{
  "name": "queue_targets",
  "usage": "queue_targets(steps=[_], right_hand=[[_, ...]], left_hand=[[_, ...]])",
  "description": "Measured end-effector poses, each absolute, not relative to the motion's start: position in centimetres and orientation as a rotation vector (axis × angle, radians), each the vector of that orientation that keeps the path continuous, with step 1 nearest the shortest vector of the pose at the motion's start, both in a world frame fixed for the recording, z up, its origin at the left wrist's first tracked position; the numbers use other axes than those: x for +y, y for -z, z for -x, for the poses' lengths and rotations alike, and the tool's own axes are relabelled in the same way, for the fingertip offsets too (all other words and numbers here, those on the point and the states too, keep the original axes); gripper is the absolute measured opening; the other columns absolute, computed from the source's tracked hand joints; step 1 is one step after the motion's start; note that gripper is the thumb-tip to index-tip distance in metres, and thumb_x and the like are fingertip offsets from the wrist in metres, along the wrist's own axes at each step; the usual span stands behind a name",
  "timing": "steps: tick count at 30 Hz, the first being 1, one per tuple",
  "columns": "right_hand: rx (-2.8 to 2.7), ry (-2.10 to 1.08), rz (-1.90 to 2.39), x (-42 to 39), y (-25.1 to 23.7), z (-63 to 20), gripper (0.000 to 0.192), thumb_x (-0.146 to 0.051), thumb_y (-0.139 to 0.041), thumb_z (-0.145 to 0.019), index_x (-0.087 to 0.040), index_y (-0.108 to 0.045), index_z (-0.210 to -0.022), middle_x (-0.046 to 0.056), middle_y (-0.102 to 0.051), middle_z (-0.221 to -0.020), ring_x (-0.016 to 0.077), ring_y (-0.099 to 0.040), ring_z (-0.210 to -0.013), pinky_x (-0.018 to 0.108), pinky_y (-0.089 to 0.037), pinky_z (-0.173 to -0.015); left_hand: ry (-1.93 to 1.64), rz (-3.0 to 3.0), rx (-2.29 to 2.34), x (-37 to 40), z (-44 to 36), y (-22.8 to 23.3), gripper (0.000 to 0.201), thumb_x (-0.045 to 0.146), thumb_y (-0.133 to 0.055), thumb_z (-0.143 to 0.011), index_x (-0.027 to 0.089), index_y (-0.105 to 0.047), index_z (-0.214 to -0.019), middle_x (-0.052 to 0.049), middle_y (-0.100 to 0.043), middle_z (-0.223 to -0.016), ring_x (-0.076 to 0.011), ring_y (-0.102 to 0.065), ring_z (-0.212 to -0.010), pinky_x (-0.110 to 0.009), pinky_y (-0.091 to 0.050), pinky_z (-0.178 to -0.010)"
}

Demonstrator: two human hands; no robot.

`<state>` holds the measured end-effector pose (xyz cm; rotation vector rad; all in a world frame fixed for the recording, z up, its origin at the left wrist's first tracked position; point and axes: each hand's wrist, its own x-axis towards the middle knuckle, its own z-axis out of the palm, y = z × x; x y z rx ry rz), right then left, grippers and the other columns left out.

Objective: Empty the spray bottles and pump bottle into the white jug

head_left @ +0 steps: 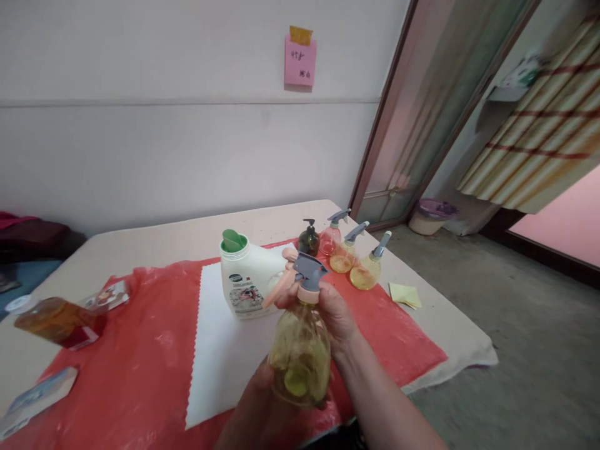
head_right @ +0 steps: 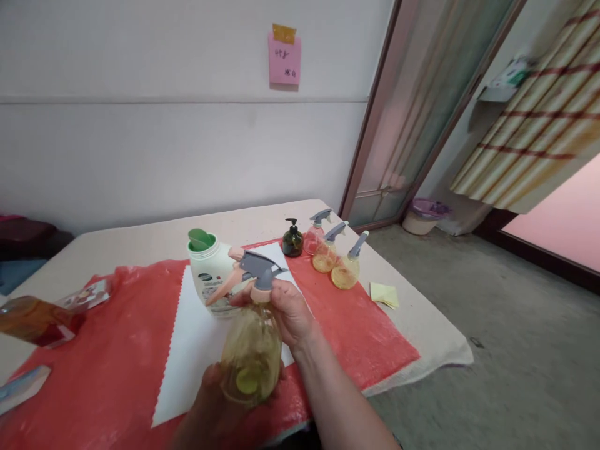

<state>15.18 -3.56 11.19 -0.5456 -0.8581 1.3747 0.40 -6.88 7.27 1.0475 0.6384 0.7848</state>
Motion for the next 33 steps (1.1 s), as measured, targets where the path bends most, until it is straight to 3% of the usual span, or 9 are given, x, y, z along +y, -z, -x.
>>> queue_targets(steps=[4,7,10,15,18,21,25,29,33], right_hand=[[-0.824,-1.358,0.547,-2.9,-10.5,-14.6,0.075,-0.079,-0.061,-0.067,-0.022,-0.069,-0.114,0.012,-0.071,-0.116,0.0289,-0.066,-0.105,0.043,-0.051,-0.091],[-0.865,-1.347,0.557,-2.5,-9.6,-13.9,0.073,-0.077,-0.056,-0.074,-0.024,-0.063,-0.125,0.012,-0.064,-0.131,0.0285,-0.057,-0.123,0.045,-0.041,-0.106],[-1.007,-1.352,0.615,-2.5,-9.1,-12.9,0.072,-0.066,-0.068,-0.072,-0.027,-0.058,-0.131,0.011,-0.056,-0.141,0.0282,-0.049,-0.132,0.045,-0.033,-0.112],[-1.147,-1.384,0.587,-3.1,-9.7,-10.5,0.104,-0.055,-0.086,-0.056,-0.032,-0.04,-0.146,0.008,-0.039,-0.155,0.0289,-0.035,-0.142,0.042,-0.03,-0.114],[-1.057,-1.385,0.604,-3.3,-10.0,-10.0,0.101,-0.046,-0.089,-0.056,-0.032,-0.041,-0.144,0.007,-0.05,-0.147,0.0297,-0.042,-0.136,0.042,-0.037,-0.109],[-0.945,-1.422,0.54,-3.5,-10.0,-10.3,0.092,-0.039,-0.088,-0.056,-0.029,-0.049,-0.138,0.007,-0.06,-0.134,0.0301,-0.053,-0.125,0.041,-0.042,-0.102],[-0.845,-1.6,0.425,-4.2,-9.4,-10.7,0.075,-0.037,-0.084,-0.055,-0.026,-0.061,-0.125,0.007,-0.067,-0.123,0.0283,-0.061,-0.112,0.037,-0.047,-0.093],[-0.661,-1.893,0.393,-5.2,-7.7,-9.6,0.058,-0.05,-0.079,-0.061,-0.024,-0.068,-0.112,0.008,-0.072,-0.11,0.0255,-0.066,-0.097,0.035,-0.052,-0.08],[-0.538,-2.125,0.372,-5.7,-6.0,-8.0,0.062,-0.068,-0.064,-0.071,-0.019,-0.068,-0.11,0.011,-0.074,-0.097,0.0221,-0.069,-0.075,0.028,-0.05,-0.058]], left_hand=[[-0.697,-0.742,0.465,-4.8,0.8,-7.6,0.061,0.064,-0.071,-0.064,0.02,-0.069,-0.106,-0.013,-0.071,-0.1,-0.0291,-0.069,-0.086,-0.045,-0.056,-0.078],[-0.818,-0.709,0.452,-3.6,1.9,-7.8,0.064,0.054,-0.074,-0.066,0.025,-0.062,-0.121,-0.011,-0.066,-0.121,-0.0311,-0.067,-0.102,-0.047,-0.052,-0.091],[-1.03,-0.814,0.493,-2.7,2.5,-8.7,0.068,0.051,-0.074,-0.068,0.029,-0.054,-0.129,-0.009,-0.058,-0.136,-0.0321,-0.06,-0.117,-0.047,-0.05,-0.096],[-1.328,-1.029,0.729,-2.9,2.1,-9.4,0.067,0.051,-0.073,-0.073,0.025,-0.05,-0.13,-0.01,-0.06,-0.13,-0.0306,-0.056,-0.12,-0.043,-0.049,-0.097],[-1.4,-1.159,0.809,-3.5,2.1,-9.2,0.063,0.056,-0.065,-0.08,0.022,-0.048,-0.13,-0.011,-0.061,-0.125,-0.0287,-0.059,-0.116,-0.043,-0.048,-0.098],[-1.393,-1.23,0.732,-3.4,2.9,-9.3,0.066,0.064,-0.056,-0.084,0.02,-0.048,-0.132,-0.014,-0.056,-0.134,-0.0309,-0.051,-0.127,-0.045,-0.042,-0.105],[-1.347,-1.239,0.709,-2.3,5.0,-10.3,0.061,0.059,-0.049,-0.091,0.02,-0.048,-0.137,-0.014,-0.048,-0.146,-0.03,-0.039,-0.139,-0.044,-0.031,-0.115],[-1.198,-1.136,0.646,-1.8,6.7,-11.4,0.059,0.061,-0.046,-0.091,0.018,-0.057,-0.131,-0.014,-0.06,-0.134,-0.0325,-0.049,-0.131,-0.044,-0.038,-0.109],[-1.186,-0.857,0.544,-1.7,7.1,-11.6,0.054,0.063,-0.051,-0.088,0.023,-0.058,-0.123,-0.012,-0.071,-0.114,-0.0319,-0.06,-0.118,-0.045,-0.048,-0.097]])
